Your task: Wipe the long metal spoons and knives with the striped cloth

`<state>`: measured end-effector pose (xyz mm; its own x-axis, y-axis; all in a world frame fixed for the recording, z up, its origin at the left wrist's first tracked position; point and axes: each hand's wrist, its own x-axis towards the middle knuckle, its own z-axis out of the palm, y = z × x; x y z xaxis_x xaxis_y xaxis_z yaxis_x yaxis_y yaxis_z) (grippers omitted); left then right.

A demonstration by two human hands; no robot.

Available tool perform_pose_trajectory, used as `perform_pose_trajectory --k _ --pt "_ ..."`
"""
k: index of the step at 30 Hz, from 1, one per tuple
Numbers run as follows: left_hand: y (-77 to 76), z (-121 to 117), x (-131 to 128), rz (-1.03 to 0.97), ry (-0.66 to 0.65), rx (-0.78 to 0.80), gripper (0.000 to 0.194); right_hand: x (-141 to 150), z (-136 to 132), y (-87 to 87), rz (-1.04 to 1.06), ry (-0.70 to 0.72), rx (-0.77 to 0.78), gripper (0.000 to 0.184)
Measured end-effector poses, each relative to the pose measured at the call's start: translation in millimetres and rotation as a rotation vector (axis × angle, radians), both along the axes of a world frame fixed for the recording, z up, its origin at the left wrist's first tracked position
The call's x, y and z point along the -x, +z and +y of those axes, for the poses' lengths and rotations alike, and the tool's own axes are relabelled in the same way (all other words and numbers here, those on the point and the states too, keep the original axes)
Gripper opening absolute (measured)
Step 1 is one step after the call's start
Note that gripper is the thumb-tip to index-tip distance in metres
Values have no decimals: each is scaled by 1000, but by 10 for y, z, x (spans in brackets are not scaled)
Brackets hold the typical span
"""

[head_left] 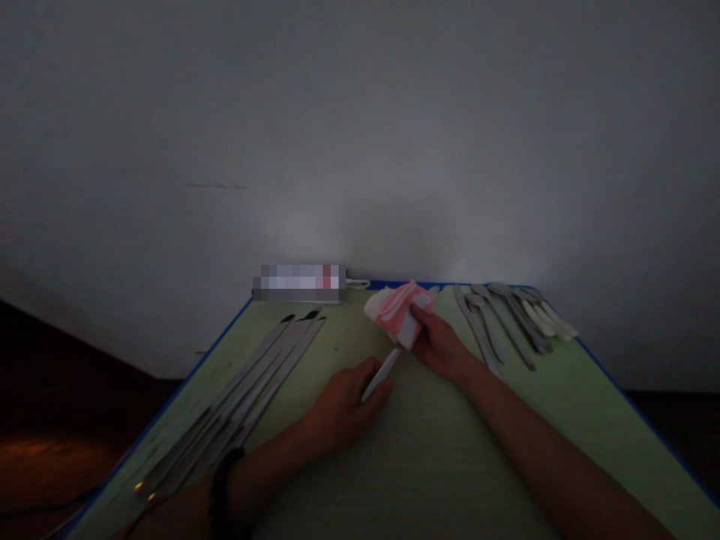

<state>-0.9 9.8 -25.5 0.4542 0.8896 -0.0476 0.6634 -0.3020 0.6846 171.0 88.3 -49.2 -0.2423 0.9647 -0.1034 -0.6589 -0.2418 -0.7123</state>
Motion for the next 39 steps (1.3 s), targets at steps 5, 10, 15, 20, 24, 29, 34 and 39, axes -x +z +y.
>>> perform_pose_trajectory --k 5,10,15,20,24,29,34,39 --pt "-9 2 8 20 -11 5 22 17 -22 39 -16 -4 12 25" --pt "2 -3 10 5 -21 23 22 25 -28 47 1 1 16 24" --pt "8 1 11 25 -38 8 23 26 -32 95 72 -24 102 33" --pt "-6 6 16 48 -52 -10 23 36 -50 144 103 -26 85 34" --pt "-4 -1 13 55 -56 -23 22 44 -52 150 88 -36 114 34" --pt "6 -8 20 55 -60 -14 24 43 -39 126 71 -53 128 34" --pt "16 -2 30 35 -87 -23 23 38 -28 88 74 -43 112 34" --pt "35 -5 18 62 -83 -26 23 38 -29 83 67 -16 58 33"
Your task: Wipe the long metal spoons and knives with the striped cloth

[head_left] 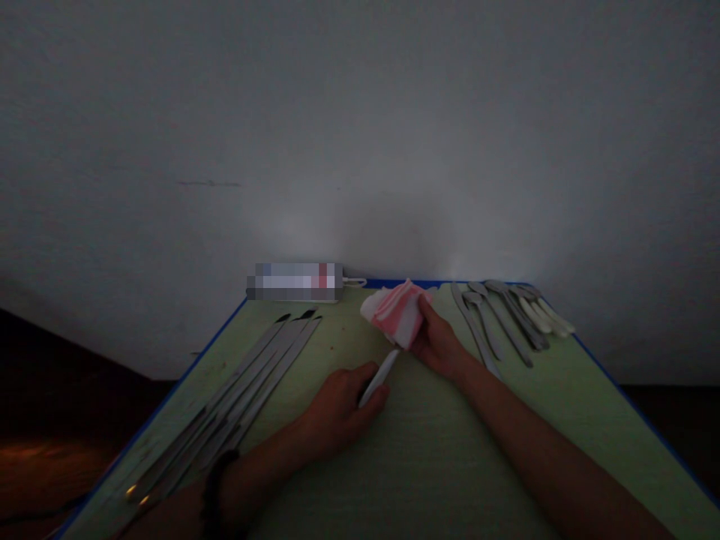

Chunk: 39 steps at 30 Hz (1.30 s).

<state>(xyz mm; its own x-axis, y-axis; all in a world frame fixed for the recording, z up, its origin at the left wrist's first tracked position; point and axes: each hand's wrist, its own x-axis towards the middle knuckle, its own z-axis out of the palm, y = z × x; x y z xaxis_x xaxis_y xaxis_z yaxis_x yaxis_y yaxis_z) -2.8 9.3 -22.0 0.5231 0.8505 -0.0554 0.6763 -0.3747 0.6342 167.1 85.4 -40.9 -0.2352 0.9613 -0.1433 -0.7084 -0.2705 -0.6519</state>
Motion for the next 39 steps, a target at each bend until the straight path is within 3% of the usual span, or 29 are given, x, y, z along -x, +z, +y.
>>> perform_pose_trajectory --k 13,20,26,30,39 --pt "-12 2 2 0 -14 -1 22 -2 18 -18 -14 -52 84 30" --pt "-28 0 -12 -13 23 11 22 -20 -6 -37 -116 33 -81 30" --pt "-14 23 21 -193 113 84 23 -62 6 -46 5 17 -27 17" --pt "-29 38 34 -250 181 123 24 -57 6 -72 -58 -18 -41 4" --pt "-17 14 -9 -130 135 -12 23 28 -20 -79 -200 -141 -75 22"
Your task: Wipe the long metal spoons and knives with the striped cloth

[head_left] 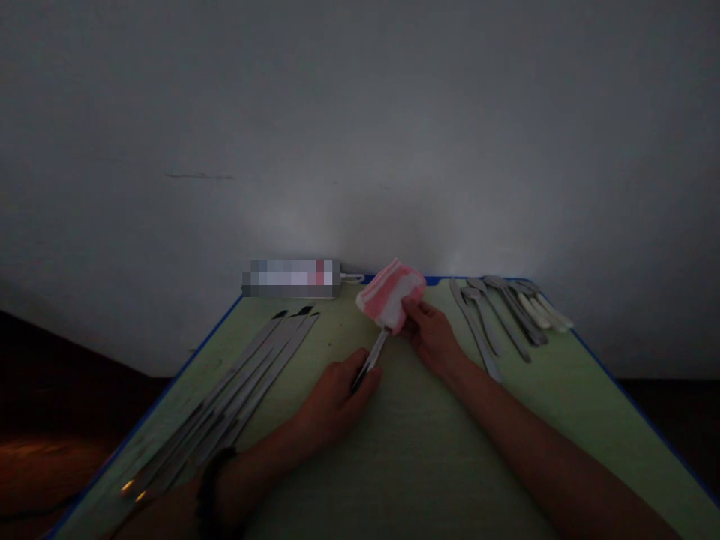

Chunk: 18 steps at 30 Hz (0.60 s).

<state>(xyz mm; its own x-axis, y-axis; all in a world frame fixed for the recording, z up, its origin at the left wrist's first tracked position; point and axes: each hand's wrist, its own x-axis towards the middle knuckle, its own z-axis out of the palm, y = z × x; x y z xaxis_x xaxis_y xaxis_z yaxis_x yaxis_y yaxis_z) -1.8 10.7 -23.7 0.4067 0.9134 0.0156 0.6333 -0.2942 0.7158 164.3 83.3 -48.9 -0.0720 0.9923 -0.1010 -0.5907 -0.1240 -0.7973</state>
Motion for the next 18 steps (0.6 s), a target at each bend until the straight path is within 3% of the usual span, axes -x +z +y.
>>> perform_pose_trajectory --k 8,12,18 --pt "-8 -13 -2 88 -26 -12 24 -51 66 36 204 -205 80 16" --pt "-33 -34 -6 163 -79 -29 22 -65 92 37 255 -170 60 18" --pt "-47 -67 -14 244 -138 -88 18 -82 111 -51 168 -104 75 25"
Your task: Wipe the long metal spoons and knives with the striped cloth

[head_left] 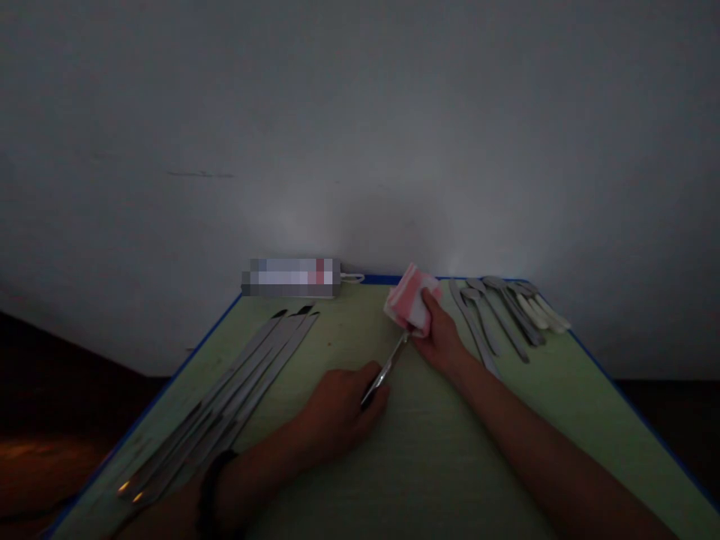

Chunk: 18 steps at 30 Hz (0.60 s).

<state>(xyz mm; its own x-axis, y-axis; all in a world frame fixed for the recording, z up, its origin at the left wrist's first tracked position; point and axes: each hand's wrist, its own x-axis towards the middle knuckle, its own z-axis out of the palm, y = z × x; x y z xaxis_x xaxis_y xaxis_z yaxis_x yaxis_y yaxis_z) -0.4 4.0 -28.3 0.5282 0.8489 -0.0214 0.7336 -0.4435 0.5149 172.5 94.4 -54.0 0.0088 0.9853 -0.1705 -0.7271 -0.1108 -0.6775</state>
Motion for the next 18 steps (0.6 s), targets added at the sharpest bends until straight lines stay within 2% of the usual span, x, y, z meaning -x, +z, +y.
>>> perform_pose_trajectory --k 6,10,15,18 --pt "23 4 -10 5 -18 12 18 13 19 -30 -3 -13 6 29" --pt "42 26 -2 -39 5 90 22 63 -20 -16 -38 -35 -50 36" --pt "44 50 11 -131 0 143 26 96 -117 -17 -342 165 -114 43" --pt "34 52 15 -118 3 140 29 82 -124 -11 -320 180 -95 43"
